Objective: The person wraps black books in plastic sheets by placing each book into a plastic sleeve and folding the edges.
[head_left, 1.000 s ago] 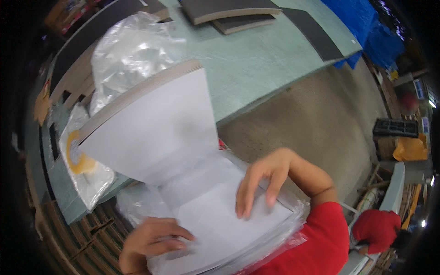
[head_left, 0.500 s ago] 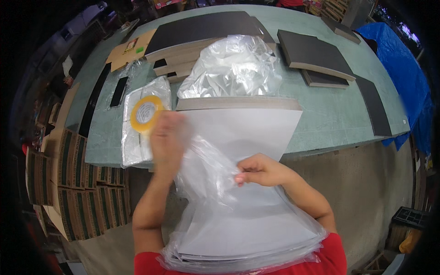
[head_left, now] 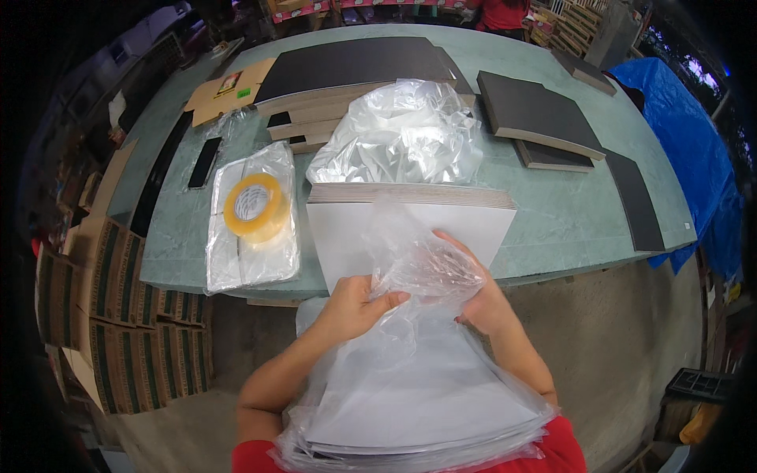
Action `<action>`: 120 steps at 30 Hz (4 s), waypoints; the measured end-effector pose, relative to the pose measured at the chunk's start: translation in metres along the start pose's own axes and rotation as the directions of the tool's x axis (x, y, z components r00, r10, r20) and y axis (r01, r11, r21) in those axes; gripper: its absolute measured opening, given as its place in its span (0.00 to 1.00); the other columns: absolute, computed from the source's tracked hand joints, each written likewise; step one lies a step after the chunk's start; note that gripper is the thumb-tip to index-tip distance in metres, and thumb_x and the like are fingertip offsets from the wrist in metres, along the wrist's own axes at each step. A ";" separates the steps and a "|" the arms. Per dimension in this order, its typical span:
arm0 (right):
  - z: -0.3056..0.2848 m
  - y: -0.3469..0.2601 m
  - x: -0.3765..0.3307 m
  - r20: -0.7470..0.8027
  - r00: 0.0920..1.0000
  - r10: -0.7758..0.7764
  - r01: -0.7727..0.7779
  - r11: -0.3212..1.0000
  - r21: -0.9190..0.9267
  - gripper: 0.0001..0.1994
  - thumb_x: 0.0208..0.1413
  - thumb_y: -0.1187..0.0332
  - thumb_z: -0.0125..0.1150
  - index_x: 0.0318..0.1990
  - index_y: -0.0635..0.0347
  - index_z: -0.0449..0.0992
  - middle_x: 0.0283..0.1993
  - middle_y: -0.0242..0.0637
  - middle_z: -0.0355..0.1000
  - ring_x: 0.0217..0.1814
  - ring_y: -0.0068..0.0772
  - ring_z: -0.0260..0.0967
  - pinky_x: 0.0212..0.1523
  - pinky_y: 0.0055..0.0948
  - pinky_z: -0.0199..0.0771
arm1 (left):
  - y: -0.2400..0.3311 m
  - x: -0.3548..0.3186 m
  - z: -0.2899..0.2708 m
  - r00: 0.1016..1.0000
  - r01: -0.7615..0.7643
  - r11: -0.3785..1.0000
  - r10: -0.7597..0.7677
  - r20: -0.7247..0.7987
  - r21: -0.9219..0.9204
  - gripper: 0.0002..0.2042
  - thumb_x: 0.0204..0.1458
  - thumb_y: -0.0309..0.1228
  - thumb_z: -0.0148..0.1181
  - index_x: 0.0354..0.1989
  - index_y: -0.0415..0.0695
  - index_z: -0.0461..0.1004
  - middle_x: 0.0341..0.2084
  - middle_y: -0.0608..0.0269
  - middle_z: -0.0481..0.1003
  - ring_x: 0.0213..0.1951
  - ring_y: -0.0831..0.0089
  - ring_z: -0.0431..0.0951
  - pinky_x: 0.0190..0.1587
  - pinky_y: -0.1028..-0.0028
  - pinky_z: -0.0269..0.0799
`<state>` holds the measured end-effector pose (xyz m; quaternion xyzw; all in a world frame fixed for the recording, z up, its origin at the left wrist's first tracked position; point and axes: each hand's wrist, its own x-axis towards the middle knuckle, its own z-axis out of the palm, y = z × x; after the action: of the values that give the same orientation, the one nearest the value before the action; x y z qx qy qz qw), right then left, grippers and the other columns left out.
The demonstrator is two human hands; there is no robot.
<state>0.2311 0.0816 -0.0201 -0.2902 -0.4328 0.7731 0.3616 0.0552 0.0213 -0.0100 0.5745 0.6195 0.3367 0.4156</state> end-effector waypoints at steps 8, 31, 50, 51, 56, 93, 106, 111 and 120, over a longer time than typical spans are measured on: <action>-0.028 0.005 -0.006 0.139 0.985 0.101 -0.047 0.936 -0.348 0.09 0.44 0.71 0.60 0.33 0.66 0.72 0.27 0.30 0.69 0.29 0.16 0.64 0.32 0.15 0.64 | -0.041 0.002 -0.027 0.986 0.122 0.934 -0.153 -0.068 -0.336 0.18 0.48 0.44 0.53 0.18 0.39 0.69 0.14 0.69 0.66 0.19 0.83 0.63 0.22 0.81 0.59; -0.030 -0.011 -0.011 0.273 0.952 0.140 -0.210 0.946 0.247 0.08 0.47 0.67 0.58 0.25 0.59 0.67 0.26 0.30 0.66 0.27 0.24 0.62 0.31 0.23 0.62 | -0.012 -0.024 -0.094 0.426 0.001 0.946 0.293 -0.856 0.324 0.06 0.44 0.24 0.51 0.32 0.40 0.66 0.23 0.65 0.67 0.24 0.75 0.65 0.30 0.76 0.64; 0.003 -0.020 -0.012 0.792 0.562 0.237 0.293 0.839 -0.459 0.17 0.50 0.56 0.52 0.37 0.63 0.68 0.31 0.39 0.68 0.32 0.33 0.64 0.35 0.34 0.65 | 0.042 -0.017 -0.048 0.926 -0.126 0.691 0.340 0.166 -0.712 0.08 0.49 0.26 0.50 0.32 0.33 0.69 0.23 0.66 0.71 0.23 0.82 0.67 0.27 0.82 0.64; -0.006 -0.026 -0.016 0.756 0.627 0.189 0.283 0.849 -0.447 0.18 0.50 0.55 0.52 0.37 0.64 0.68 0.31 0.39 0.68 0.31 0.34 0.64 0.34 0.35 0.65 | 0.036 -0.019 -0.048 0.865 -0.185 0.761 0.426 0.264 -0.622 0.09 0.50 0.26 0.49 0.34 0.33 0.69 0.23 0.65 0.71 0.24 0.82 0.68 0.27 0.82 0.64; -0.032 -0.036 0.001 0.930 0.328 0.166 -0.320 0.946 -0.055 0.23 0.51 0.52 0.47 0.39 0.68 0.67 0.32 0.43 0.69 0.35 0.38 0.66 0.36 0.35 0.66 | 0.000 -0.019 -0.060 0.908 -0.146 0.896 0.289 0.302 -0.420 0.12 0.52 0.31 0.47 0.37 0.32 0.68 0.22 0.58 0.73 0.24 0.76 0.72 0.25 0.78 0.65; -0.065 -0.070 -0.034 0.076 0.852 -0.519 0.390 0.530 -0.753 0.22 0.30 0.88 0.53 0.39 0.64 0.72 0.25 0.35 0.68 0.29 0.25 0.66 0.31 0.18 0.64 | -0.010 -0.017 -0.095 0.741 -0.354 0.753 0.587 -0.324 0.554 0.19 0.28 0.14 0.53 0.34 0.41 0.73 0.26 0.58 0.72 0.31 0.69 0.72 0.30 0.76 0.68; -0.200 0.220 -0.052 -0.251 0.967 0.046 -0.255 0.130 -0.958 0.06 0.42 0.72 0.52 0.27 0.63 0.71 0.29 0.45 0.68 0.33 0.43 0.67 0.38 0.30 0.64 | -0.211 -0.046 0.018 0.838 0.543 0.707 -0.422 0.346 -0.453 0.12 0.42 0.37 0.59 0.30 0.43 0.69 0.21 0.70 0.69 0.22 0.82 0.66 0.25 0.83 0.61; -0.138 0.157 -0.035 -0.466 0.873 0.143 -0.488 0.267 -0.831 0.11 0.48 0.68 0.49 0.36 0.65 0.69 0.32 0.48 0.70 0.34 0.45 0.67 0.36 0.33 0.65 | -0.241 -0.056 0.015 0.934 0.347 0.933 -0.353 0.050 0.099 0.11 0.41 0.36 0.60 0.27 0.42 0.71 0.19 0.67 0.71 0.23 0.77 0.69 0.27 0.79 0.64; -0.028 0.007 -0.066 0.944 0.224 0.244 0.282 0.911 -0.302 0.25 0.56 0.56 0.40 0.53 0.68 0.57 0.58 0.53 0.51 0.61 0.47 0.47 0.59 0.40 0.44 | -0.013 -0.080 0.016 0.675 -0.164 0.880 0.429 0.600 -0.446 0.11 0.49 0.36 0.50 0.33 0.41 0.71 0.23 0.54 0.71 0.29 0.61 0.73 0.31 0.69 0.67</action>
<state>0.2876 0.0384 -0.0300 0.1922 -0.7182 0.6670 -0.0486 0.0637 -0.0602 -0.0185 0.6664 0.2473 0.2717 0.6487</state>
